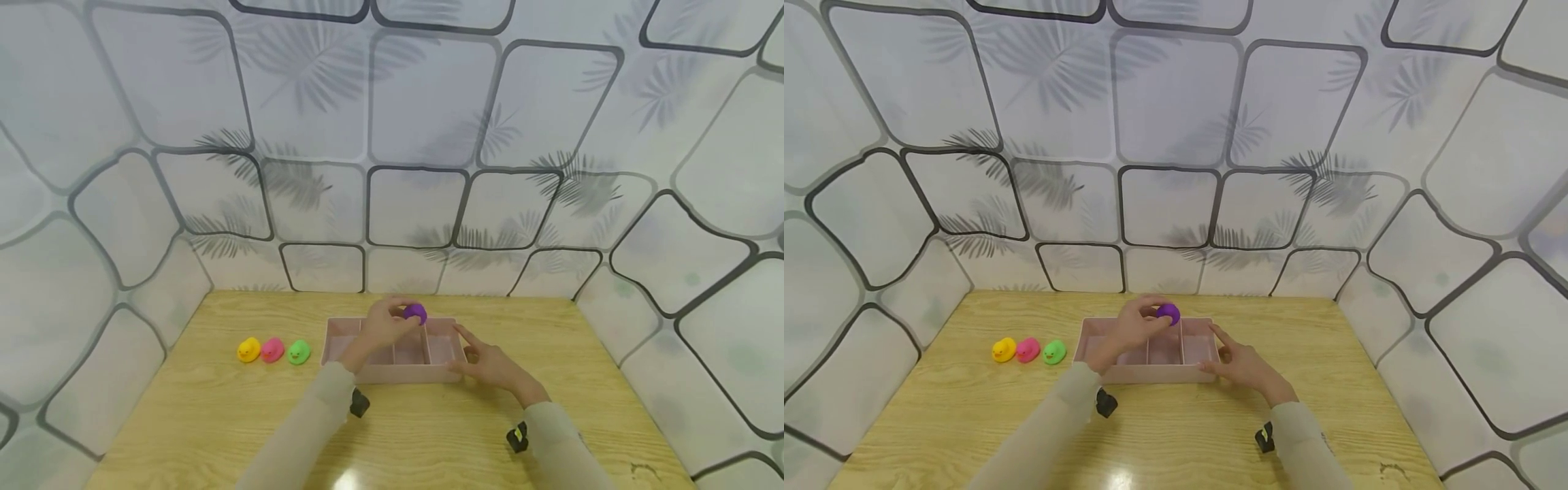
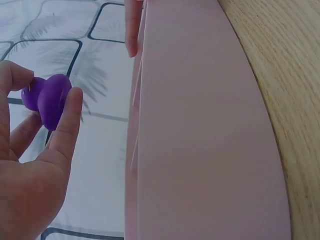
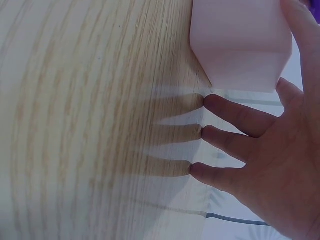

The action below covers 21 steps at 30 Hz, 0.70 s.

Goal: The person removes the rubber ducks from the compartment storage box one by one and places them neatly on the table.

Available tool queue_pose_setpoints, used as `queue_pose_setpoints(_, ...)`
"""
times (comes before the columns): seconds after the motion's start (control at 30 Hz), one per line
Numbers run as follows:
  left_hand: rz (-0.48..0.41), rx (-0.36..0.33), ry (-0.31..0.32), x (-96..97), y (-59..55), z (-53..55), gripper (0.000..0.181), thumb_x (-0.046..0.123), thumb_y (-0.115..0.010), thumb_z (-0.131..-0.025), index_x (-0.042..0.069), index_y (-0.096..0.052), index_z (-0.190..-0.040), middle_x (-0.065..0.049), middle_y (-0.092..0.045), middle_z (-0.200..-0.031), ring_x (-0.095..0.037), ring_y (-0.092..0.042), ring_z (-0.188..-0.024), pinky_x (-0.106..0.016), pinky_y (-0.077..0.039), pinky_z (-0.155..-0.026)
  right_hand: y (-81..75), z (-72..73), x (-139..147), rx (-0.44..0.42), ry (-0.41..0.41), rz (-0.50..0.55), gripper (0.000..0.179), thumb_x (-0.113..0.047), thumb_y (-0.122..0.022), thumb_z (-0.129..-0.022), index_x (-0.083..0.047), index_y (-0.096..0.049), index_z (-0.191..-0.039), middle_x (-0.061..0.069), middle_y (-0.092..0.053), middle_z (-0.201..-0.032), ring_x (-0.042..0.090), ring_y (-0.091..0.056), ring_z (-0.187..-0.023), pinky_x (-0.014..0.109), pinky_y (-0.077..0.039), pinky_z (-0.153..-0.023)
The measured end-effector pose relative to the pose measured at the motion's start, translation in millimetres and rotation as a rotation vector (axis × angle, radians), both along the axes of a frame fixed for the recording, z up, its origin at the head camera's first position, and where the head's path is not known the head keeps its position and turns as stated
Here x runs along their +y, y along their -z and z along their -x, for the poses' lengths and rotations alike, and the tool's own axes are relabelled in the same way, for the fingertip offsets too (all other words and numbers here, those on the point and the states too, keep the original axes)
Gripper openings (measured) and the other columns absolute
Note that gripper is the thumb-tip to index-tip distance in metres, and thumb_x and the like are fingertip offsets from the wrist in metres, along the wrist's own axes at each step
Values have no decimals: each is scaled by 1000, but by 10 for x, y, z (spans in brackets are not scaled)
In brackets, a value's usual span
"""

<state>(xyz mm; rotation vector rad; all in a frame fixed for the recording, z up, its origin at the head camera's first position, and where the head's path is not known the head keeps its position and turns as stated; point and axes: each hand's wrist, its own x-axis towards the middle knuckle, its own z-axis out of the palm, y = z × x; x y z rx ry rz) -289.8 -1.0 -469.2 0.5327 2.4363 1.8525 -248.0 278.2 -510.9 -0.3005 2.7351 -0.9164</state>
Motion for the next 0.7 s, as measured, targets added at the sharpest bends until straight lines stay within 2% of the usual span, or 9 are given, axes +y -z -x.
queue_pose_setpoints(0.13,-30,15,-6,-88,-14,-12,36,9,-77,-90,3,-74,-126,-17,-67,-130,-34,-73,-110,-35,-64,-83,2,0,-1,5,-4,4,98,-64,-71,-92,-35,-19,-169,21,-67,-141,46,-61,-133,66,-43,-114)
queue_pose_setpoints(0.3,-31,29,-11,-210,4,-8,39,7,-77,-91,4,-72,-130,-19,-65,-133,-34,-71,-110,-31,-63,-82,1,-3,-1,9,-7,4,97,-63,-71,-92,-35,-19,-169,19,-69,-139,45,-61,-133,65,-43,-114)
queue_pose_setpoints(0.47,-45,36,-35,-330,-14,-12,37,8,-81,-90,6,-74,-126,-16,-69,-128,-30,-72,-107,-29,-62,-78,15,3,1,20,-8,-1,97,-63,-71,-92,-35,-19,-169,18,-70,-138,42,-62,-131,63,-46,-112)
queue_pose_setpoints(0.7,-39,41,-59,-553,-23,-22,38,15,-83,-91,6,-73,-127,-14,-67,-128,-26,-70,-109,-24,-60,-80,12,6,1,26,-15,-4,97,-62,-72,-93,-34,-19,-170,16,-71,-136,40,-64,-129,61,-48,-109)
